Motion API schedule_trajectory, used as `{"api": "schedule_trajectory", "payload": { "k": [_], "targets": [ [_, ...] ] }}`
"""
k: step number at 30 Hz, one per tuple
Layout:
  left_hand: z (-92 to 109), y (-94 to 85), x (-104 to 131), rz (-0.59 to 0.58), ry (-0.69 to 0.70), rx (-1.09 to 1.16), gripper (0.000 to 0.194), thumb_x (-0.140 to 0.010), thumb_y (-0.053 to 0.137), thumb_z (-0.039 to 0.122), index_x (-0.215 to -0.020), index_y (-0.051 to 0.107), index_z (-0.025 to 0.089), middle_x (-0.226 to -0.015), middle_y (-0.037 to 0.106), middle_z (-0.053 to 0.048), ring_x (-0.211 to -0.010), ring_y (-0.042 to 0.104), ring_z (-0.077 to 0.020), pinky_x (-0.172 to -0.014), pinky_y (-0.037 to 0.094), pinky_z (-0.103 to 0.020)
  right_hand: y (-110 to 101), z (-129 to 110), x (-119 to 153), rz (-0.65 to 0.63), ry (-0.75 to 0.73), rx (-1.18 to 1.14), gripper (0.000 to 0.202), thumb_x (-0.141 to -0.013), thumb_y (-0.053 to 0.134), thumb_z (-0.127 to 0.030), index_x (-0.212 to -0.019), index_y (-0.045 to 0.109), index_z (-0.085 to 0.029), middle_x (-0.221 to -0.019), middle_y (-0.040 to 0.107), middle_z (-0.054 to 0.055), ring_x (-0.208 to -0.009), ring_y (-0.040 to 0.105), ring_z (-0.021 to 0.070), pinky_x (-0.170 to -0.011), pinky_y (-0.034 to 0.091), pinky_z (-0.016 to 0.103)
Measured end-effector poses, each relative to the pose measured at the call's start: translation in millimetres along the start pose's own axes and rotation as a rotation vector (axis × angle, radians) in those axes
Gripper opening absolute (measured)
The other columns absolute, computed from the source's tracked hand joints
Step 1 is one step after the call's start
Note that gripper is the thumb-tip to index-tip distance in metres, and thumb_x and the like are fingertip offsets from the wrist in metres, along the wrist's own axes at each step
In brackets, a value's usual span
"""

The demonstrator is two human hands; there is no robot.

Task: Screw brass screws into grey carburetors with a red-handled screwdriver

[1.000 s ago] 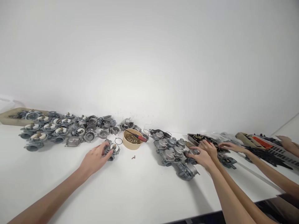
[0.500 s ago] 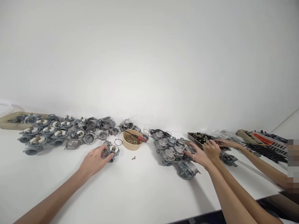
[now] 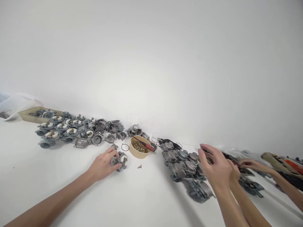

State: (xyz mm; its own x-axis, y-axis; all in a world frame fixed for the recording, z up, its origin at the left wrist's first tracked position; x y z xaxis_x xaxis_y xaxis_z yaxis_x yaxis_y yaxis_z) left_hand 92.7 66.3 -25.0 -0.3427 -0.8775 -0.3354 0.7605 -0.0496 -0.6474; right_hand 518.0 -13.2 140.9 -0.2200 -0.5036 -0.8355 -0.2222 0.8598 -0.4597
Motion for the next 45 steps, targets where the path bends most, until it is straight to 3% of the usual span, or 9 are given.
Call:
{"api": "schedule_trajectory", "payload": {
  "k": [3,7,11,14,23,27,34,40,45],
  "targets": [
    [11.4,1.6,2.1,-0.030,0.092,0.032,0.010,-0.097,0.056,0.033,-0.091,0.060,0.027,-0.107,0.064,0.000,-0.080,0.063,-0.0184,-0.077,0.049,-0.031,26.4,-77.1,13.9,0.014,-0.376,-0.224,0.013,-0.092,0.063,-0.033,-0.095,0.074,-0.026,-0.088,0.076,0.007,-0.082,0.073,0.0263,-0.077,0.062,0.042],
    [10.9,0.4,-0.5,-0.029,0.107,0.063,0.009,-0.097,0.054,0.030,-0.091,0.060,0.027,-0.103,0.064,-0.001,-0.082,0.063,-0.0201,-0.077,0.049,-0.033,100.5,-155.6,54.9,-0.515,-0.528,-0.447,0.023,-0.098,0.054,-0.022,-0.110,0.073,-0.027,-0.099,0.077,0.007,-0.087,0.074,0.0215,-0.075,0.065,0.036],
    [-1.5,-1.3,-5.4,-0.047,0.057,0.105,0.007,-0.091,0.064,0.031,-0.095,0.061,0.026,-0.100,0.066,-0.001,-0.088,0.065,-0.0221,-0.084,0.051,-0.035,163.0,-182.5,110.2,-0.885,-0.475,-0.400,0.067,-0.088,0.073,-0.044,-0.149,0.052,-0.029,-0.151,0.055,0.012,-0.133,0.060,0.0319,-0.104,0.058,0.047],
    [-9.2,2.0,-6.1,-0.076,-0.031,0.157,0.012,-0.087,0.069,0.030,-0.095,0.061,0.026,-0.097,0.069,0.000,-0.093,0.066,-0.0235,-0.086,0.052,-0.036,186.5,-178.4,142.9,-1.001,-0.386,-0.369,0.089,-0.080,0.080,-0.049,-0.157,0.040,-0.029,-0.158,0.047,0.014,-0.142,0.052,0.0365,-0.113,0.050,0.055],
    [-6.2,30.4,2.4,-0.206,-0.302,0.770,0.025,-0.082,0.072,0.037,-0.089,0.053,0.022,-0.099,0.067,-0.001,-0.071,0.069,-0.0153,-0.063,0.060,-0.028,179.9,-160.7,150.5,-0.827,-0.333,-0.589,0.077,-0.068,0.076,-0.025,-0.139,0.046,-0.027,-0.127,0.069,0.010,-0.110,0.070,0.0300,-0.098,0.059,0.043],
    [-7.2,22.7,1.7,-0.274,-0.338,0.641,0.034,-0.078,0.078,0.044,-0.093,0.057,0.023,-0.085,0.070,0.001,-0.057,0.070,-0.0161,-0.051,0.053,-0.025,172.3,-160.0,145.7,-0.814,-0.357,-0.615,0.075,-0.064,0.075,-0.020,-0.134,0.049,-0.027,-0.127,0.068,0.010,-0.111,0.069,0.0303,-0.099,0.057,0.043],
    [-35.8,-32.1,-16.3,0.219,-0.117,0.127,0.026,-0.088,0.067,0.050,-0.092,0.066,0.024,-0.089,0.067,0.001,-0.064,0.057,-0.0148,-0.072,0.052,-0.031,165.1,-168.1,141.1,-0.942,-0.371,-0.662,0.064,-0.076,0.082,-0.034,-0.135,0.058,-0.027,-0.131,0.070,0.010,-0.118,0.066,0.0304,-0.104,0.054,0.046],
    [-59.1,-27.2,-20.3,0.187,-0.211,0.221,0.034,-0.089,0.063,0.054,-0.093,0.072,0.022,-0.083,0.069,-0.003,-0.065,0.061,-0.0183,-0.058,0.055,-0.028,161.8,-165.0,138.4,-1.052,-0.413,-0.676,0.066,-0.085,0.076,-0.033,-0.147,0.055,-0.026,-0.150,0.059,0.013,-0.141,0.054,0.0337,-0.118,0.044,0.054],
    [-58.1,-22.1,-21.1,0.159,-0.259,0.391,0.038,-0.085,0.066,0.056,-0.082,0.073,0.018,-0.077,0.070,-0.003,-0.067,0.065,-0.0187,-0.056,0.061,-0.028,158.7,-165.4,135.1,-1.016,-0.405,-0.649,0.069,-0.080,0.083,-0.042,-0.143,0.059,-0.026,-0.135,0.067,0.012,-0.123,0.065,0.0308,-0.107,0.053,0.045]
  ]
}}
Point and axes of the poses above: each hand's wrist, its own x-axis away from the middle knuckle, its own y-axis out of the palm, z = x × y, the point moved 5 cm from there along -x, towards the middle knuckle
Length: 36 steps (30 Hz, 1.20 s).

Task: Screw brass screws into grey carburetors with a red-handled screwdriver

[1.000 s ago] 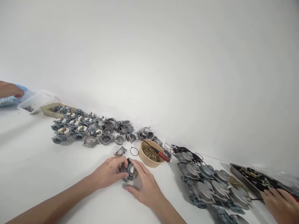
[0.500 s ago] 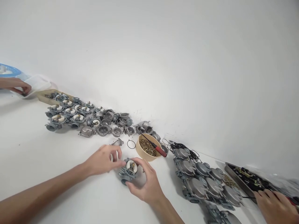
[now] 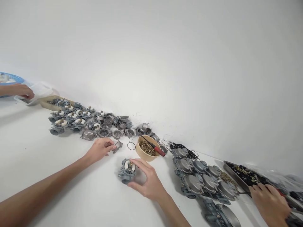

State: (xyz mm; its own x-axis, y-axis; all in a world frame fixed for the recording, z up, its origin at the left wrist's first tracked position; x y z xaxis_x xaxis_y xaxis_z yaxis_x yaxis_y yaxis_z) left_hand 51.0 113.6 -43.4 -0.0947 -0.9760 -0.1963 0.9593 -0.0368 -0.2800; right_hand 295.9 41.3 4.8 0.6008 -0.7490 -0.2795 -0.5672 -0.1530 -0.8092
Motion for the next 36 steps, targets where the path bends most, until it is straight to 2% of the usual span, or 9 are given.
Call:
{"api": "schedule_trajectory", "payload": {
  "k": [5,14,17,20,24,27,31,34,36],
  "targets": [
    [7.2,-1.6,1.2,0.050,-0.053,0.194,0.046,-0.076,0.076,0.063,-0.084,0.072,0.017,-0.064,0.060,0.002,-0.064,0.066,-0.0181,-0.065,0.066,-0.033,-1.1,-0.5,4.7,0.133,0.011,0.080,0.049,-0.090,0.070,-0.044,-0.133,0.063,-0.023,-0.091,0.068,0.006,-0.080,0.064,0.0212,-0.079,0.056,0.036],
    [35.2,19.9,21.3,-0.031,-0.111,0.535,0.054,-0.064,0.088,0.065,-0.082,0.070,0.016,-0.074,0.061,0.001,-0.076,0.077,-0.0229,-0.078,0.066,-0.039,3.0,-3.3,3.5,0.140,0.068,0.168,0.038,-0.087,0.073,-0.040,-0.122,0.068,-0.026,-0.081,0.064,0.002,-0.072,0.061,0.0194,-0.070,0.052,0.033],
    [42.2,28.2,28.4,-0.069,-0.124,0.592,0.053,-0.062,0.092,0.061,-0.075,0.065,0.017,-0.074,0.067,0.000,-0.080,0.079,-0.0257,-0.078,0.065,-0.037,-4.0,-3.5,5.1,0.205,0.034,0.148,0.044,-0.088,0.072,-0.041,-0.128,0.067,-0.025,-0.091,0.066,0.005,-0.080,0.065,0.0218,-0.074,0.055,0.036],
    [48.1,39.5,37.2,-0.103,-0.121,0.623,0.048,-0.061,0.095,0.051,-0.070,0.062,0.017,-0.069,0.071,-0.003,-0.076,0.078,-0.0262,-0.071,0.063,-0.035,-13.8,-7.3,6.2,0.365,-0.021,0.039,0.058,-0.092,0.068,-0.044,-0.146,0.054,-0.026,-0.121,0.067,0.012,-0.100,0.067,0.0262,-0.082,0.058,0.039],
    [56.2,57.4,51.9,-0.175,-0.093,0.655,0.036,-0.064,0.093,0.034,-0.064,0.061,0.016,-0.063,0.074,-0.004,-0.061,0.070,-0.0187,-0.061,0.055,-0.029,-8.1,-14.1,1.0,0.419,-0.027,-0.268,0.079,-0.091,0.072,-0.052,-0.159,0.038,-0.030,-0.146,0.059,0.013,-0.123,0.064,0.0308,-0.095,0.059,0.042],
    [62.2,63.9,59.7,-0.241,-0.076,0.621,0.024,-0.069,0.087,0.026,-0.065,0.065,0.016,-0.059,0.070,-0.001,-0.058,0.063,-0.0147,-0.060,0.050,-0.027,-0.6,-16.9,-1.2,0.441,0.012,-0.448,0.079,-0.089,0.076,-0.047,-0.157,0.041,-0.029,-0.139,0.066,0.013,-0.118,0.068,0.0302,-0.097,0.060,0.044],
    [71.3,57.6,58.8,-0.325,0.043,0.433,0.010,-0.078,0.079,0.026,-0.077,0.076,0.017,-0.072,0.074,-0.003,-0.064,0.064,-0.0163,-0.062,0.049,-0.028,-7.8,-13.5,2.5,0.532,0.054,-0.401,0.069,-0.087,0.078,-0.038,-0.150,0.052,-0.025,-0.134,0.069,0.013,-0.119,0.068,0.0311,-0.098,0.061,0.045],
    [75.4,42.9,51.3,-0.262,0.240,0.121,0.009,-0.081,0.079,0.028,-0.080,0.075,0.020,-0.080,0.071,-0.002,-0.073,0.062,-0.0171,-0.065,0.046,-0.028,-14.6,-8.0,3.1,0.502,0.105,-0.281,0.057,-0.088,0.074,-0.035,-0.142,0.060,-0.022,-0.133,0.070,0.013,-0.119,0.068,0.0300,-0.100,0.061,0.044],
    [71.0,33.6,45.5,-0.206,0.269,-0.009,0.018,-0.078,0.082,0.031,-0.082,0.067,0.021,-0.084,0.066,0.001,-0.076,0.060,-0.0170,-0.066,0.046,-0.028,-14.2,-4.5,2.2,0.445,0.161,-0.215,0.052,-0.086,0.073,-0.033,-0.136,0.064,-0.021,-0.131,0.071,0.012,-0.116,0.070,0.0294,-0.099,0.061,0.043]
  ]
}}
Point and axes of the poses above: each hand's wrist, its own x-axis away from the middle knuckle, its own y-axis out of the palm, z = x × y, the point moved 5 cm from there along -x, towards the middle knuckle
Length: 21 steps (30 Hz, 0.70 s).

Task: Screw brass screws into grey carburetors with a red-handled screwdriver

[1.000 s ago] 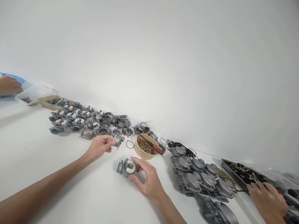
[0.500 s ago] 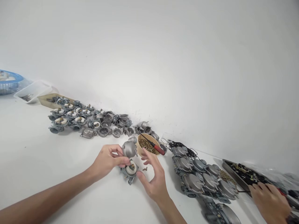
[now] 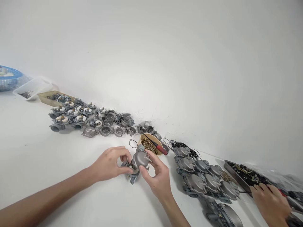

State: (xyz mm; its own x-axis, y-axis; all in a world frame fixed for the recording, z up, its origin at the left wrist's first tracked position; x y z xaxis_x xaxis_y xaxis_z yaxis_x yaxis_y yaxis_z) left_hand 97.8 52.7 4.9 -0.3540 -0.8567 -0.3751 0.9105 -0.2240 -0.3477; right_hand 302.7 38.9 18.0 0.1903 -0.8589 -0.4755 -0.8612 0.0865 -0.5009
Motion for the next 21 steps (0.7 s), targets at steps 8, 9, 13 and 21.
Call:
{"api": "schedule_trajectory", "payload": {
  "k": [8,9,13,21],
  "targets": [
    [-20.8,5.0,3.2,-0.135,-0.065,0.040,0.076,-0.069,0.092,0.034,-0.134,0.052,0.035,-0.139,0.058,-0.004,-0.115,0.060,-0.0262,-0.087,0.053,-0.035,14.6,-6.0,4.6,-0.149,0.010,0.186,0.048,-0.082,0.076,-0.035,-0.127,0.067,-0.023,-0.119,0.077,0.007,-0.106,0.074,0.0266,-0.097,0.060,0.039],
    [-20.3,7.3,3.8,-0.146,-0.036,0.034,0.079,-0.071,0.092,0.033,-0.138,0.051,0.037,-0.143,0.056,-0.004,-0.117,0.060,-0.0263,-0.088,0.053,-0.036,14.4,-6.7,4.4,-0.169,0.006,0.200,0.047,-0.082,0.076,-0.035,-0.127,0.067,-0.023,-0.118,0.078,0.007,-0.105,0.074,0.0260,-0.096,0.060,0.038],
    [-19.0,11.4,4.9,-0.169,0.047,-0.006,0.070,-0.079,0.088,0.032,-0.140,0.055,0.038,-0.137,0.061,-0.004,-0.116,0.061,-0.0262,-0.091,0.053,-0.037,0.0,-0.5,-1.9,-0.208,0.010,0.264,0.046,-0.091,0.068,-0.042,-0.133,0.065,-0.024,-0.113,0.078,0.007,-0.100,0.074,0.0244,-0.088,0.060,0.036],
    [-11.1,8.2,6.7,-0.239,0.090,0.013,0.053,-0.088,0.075,0.023,-0.138,0.062,0.034,-0.139,0.063,-0.006,-0.123,0.061,-0.0269,-0.105,0.049,-0.042,-43.6,43.7,-15.4,-0.317,0.104,0.461,0.028,-0.083,0.073,-0.034,-0.107,0.081,-0.023,-0.097,0.078,0.008,-0.071,0.071,0.0221,-0.069,0.059,0.036]
  ]
}}
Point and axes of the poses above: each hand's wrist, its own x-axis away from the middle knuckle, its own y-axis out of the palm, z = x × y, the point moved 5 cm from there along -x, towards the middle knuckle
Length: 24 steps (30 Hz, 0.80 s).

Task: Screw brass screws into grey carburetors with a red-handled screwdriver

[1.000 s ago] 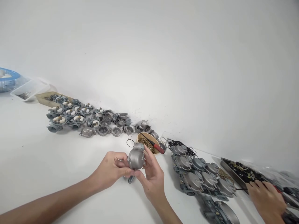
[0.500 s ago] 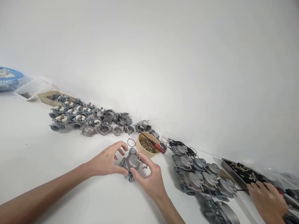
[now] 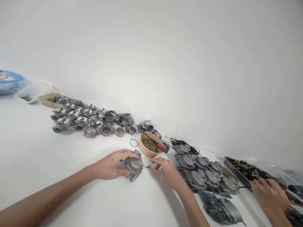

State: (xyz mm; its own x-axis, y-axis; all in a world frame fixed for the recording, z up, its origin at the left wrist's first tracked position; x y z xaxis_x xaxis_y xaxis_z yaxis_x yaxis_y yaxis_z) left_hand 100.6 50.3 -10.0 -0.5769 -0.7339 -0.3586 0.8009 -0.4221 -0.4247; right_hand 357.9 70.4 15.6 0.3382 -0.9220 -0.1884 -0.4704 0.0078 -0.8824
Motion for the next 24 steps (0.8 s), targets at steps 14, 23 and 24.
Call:
{"api": "schedule_trajectory", "payload": {
  "k": [14,23,24],
  "targets": [
    [21.2,-16.4,2.9,0.240,0.082,-0.071,0.026,-0.094,0.067,0.030,-0.119,0.066,0.026,-0.130,0.065,-0.008,-0.120,0.061,-0.0272,-0.107,0.046,-0.044,13.7,0.9,-0.5,-0.161,-0.115,0.014,0.021,-0.094,0.057,-0.026,-0.086,0.076,-0.022,-0.091,0.067,0.006,-0.074,0.062,0.0172,-0.067,0.049,0.030],
    [34.9,-13.2,5.7,0.267,0.169,-0.121,0.018,-0.093,0.065,0.022,-0.111,0.069,0.024,-0.115,0.068,-0.008,-0.106,0.065,-0.0244,-0.095,0.051,-0.038,6.4,-7.3,2.8,-0.282,-0.054,-0.130,0.017,-0.091,0.069,-0.034,-0.081,0.075,-0.022,-0.082,0.074,0.004,-0.072,0.066,0.0177,-0.069,0.055,0.029],
    [34.6,-13.3,5.8,0.269,0.167,-0.123,0.018,-0.094,0.065,0.022,-0.111,0.069,0.024,-0.115,0.068,-0.008,-0.105,0.065,-0.0245,-0.095,0.052,-0.038,6.7,-7.5,3.8,-0.314,-0.043,-0.141,0.014,-0.089,0.070,-0.032,-0.081,0.077,-0.022,-0.078,0.075,0.003,-0.071,0.067,0.0179,-0.069,0.055,0.029]
  ]
}}
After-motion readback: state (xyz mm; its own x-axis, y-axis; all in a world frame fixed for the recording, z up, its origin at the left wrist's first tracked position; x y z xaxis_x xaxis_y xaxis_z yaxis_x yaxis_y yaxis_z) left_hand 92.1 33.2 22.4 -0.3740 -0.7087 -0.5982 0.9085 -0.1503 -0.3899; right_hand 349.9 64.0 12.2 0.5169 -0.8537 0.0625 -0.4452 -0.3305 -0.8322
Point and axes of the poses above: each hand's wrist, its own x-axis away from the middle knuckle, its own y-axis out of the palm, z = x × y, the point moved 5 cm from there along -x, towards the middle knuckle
